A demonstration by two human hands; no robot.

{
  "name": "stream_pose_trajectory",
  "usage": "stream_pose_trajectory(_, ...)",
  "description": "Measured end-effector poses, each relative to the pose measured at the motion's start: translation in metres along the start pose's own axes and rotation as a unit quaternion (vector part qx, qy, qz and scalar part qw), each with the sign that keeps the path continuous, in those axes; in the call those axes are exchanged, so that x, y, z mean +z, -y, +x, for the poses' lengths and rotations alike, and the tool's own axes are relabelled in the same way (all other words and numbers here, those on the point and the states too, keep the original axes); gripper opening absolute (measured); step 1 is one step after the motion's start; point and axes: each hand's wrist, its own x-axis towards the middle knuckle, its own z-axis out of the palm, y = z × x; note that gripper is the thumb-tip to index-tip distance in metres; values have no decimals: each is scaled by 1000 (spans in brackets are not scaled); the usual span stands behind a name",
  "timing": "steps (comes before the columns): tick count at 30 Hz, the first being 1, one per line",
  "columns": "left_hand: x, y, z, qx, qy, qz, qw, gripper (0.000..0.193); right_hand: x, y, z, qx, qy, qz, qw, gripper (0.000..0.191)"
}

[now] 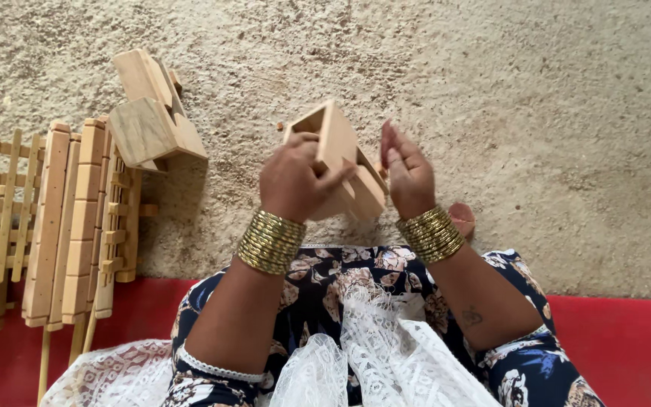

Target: The person sits on the floor and sands a small open wooden box, rotating it and rubbing a reddish sanding block over its outer surfaces, edges and interior, then sets the box down on the floor beside other wooden toy parts.

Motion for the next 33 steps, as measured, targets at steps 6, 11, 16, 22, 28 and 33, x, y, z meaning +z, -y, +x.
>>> stream_pose_trajectory(6, -9, -20, -17, 231, -68, 23, 970, 78, 9, -19, -23, -370, 102, -122, 915, 25)
stream_pose_trajectory(11, -23, -17, -14, 168, 55, 69, 982, 65, 4, -57, 18, -171, 64, -182, 966, 28)
stream_pose_trajectory(16, -20, -24, -17, 147, 99, 70, 982, 70, -9, -66, 39, -213, -3, -123, 969, 31)
stream_pose_trajectory(22, -21, -16, -13, 236, -28, 35, 971, 71, 19, -29, 1, -501, 63, -195, 841, 22)
stream_pose_trajectory(28, -20, -24, -17, 197, 127, 106, 966, 60, 7, -20, 38, -470, 17, -223, 854, 17)
stream_pose_trajectory(33, -11, -34, -28, 338, -27, 80, 937, 65, -31, -21, 58, -404, -4, -319, 857, 14)
